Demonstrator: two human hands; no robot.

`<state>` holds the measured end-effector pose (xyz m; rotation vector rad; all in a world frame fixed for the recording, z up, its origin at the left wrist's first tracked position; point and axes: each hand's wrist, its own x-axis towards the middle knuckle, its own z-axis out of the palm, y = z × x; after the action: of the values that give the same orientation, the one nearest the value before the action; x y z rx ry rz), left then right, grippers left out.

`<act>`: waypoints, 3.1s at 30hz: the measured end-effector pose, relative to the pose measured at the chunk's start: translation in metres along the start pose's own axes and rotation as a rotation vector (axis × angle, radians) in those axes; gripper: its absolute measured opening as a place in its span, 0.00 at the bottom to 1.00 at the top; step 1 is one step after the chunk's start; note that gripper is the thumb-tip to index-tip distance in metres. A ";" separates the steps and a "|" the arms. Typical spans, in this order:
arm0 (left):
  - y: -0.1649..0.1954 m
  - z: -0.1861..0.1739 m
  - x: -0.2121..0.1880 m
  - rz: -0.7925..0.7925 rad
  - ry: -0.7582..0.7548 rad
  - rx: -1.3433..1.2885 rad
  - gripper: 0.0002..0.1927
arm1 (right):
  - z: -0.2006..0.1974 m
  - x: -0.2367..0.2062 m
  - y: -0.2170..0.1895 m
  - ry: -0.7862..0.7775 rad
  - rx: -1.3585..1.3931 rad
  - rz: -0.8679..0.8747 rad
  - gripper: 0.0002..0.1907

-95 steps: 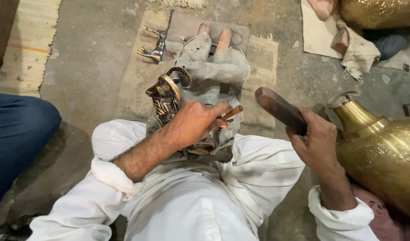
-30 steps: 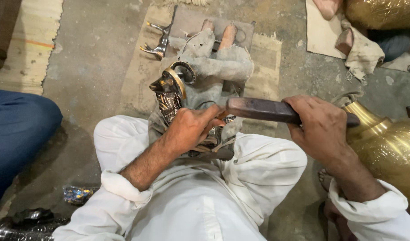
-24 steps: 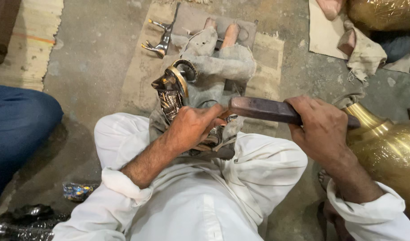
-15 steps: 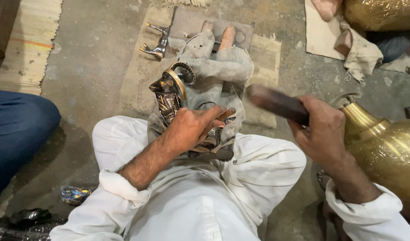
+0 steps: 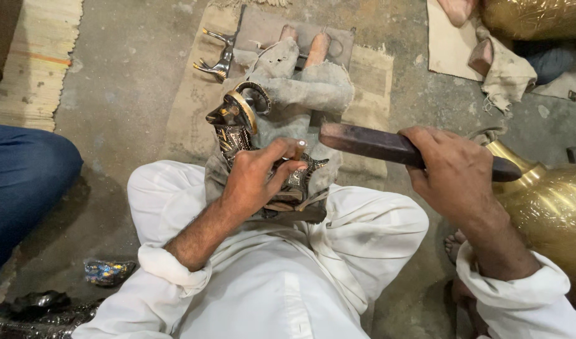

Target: The person sits cross-legged on the floor holding a silver animal figurine on a cloth pad on their lap. They position a chisel against the figurine's surface and strike it with a wooden mallet, repositioning the chisel repeatedly to work the decorated metal surface, turning the figurine to reach different areas.

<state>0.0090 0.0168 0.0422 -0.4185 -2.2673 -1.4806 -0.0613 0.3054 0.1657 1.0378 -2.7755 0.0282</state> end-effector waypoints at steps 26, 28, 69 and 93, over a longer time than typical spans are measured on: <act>-0.018 0.013 -0.024 0.255 -0.012 0.124 0.22 | -0.017 0.007 -0.013 0.047 -0.143 -0.190 0.22; -0.018 0.015 -0.024 0.269 0.028 0.130 0.20 | -0.015 0.006 -0.011 0.136 0.007 -0.131 0.17; -0.003 -0.003 0.000 -0.107 0.092 0.020 0.18 | 0.010 -0.010 0.000 -0.146 0.340 0.283 0.18; -0.004 -0.009 0.069 0.111 -0.612 0.171 0.18 | 0.090 -0.053 -0.019 0.282 0.383 0.436 0.16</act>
<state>-0.0519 0.0088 0.0753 -1.0421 -2.7418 -1.1978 -0.0240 0.3185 0.0667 0.4212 -2.7224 0.7260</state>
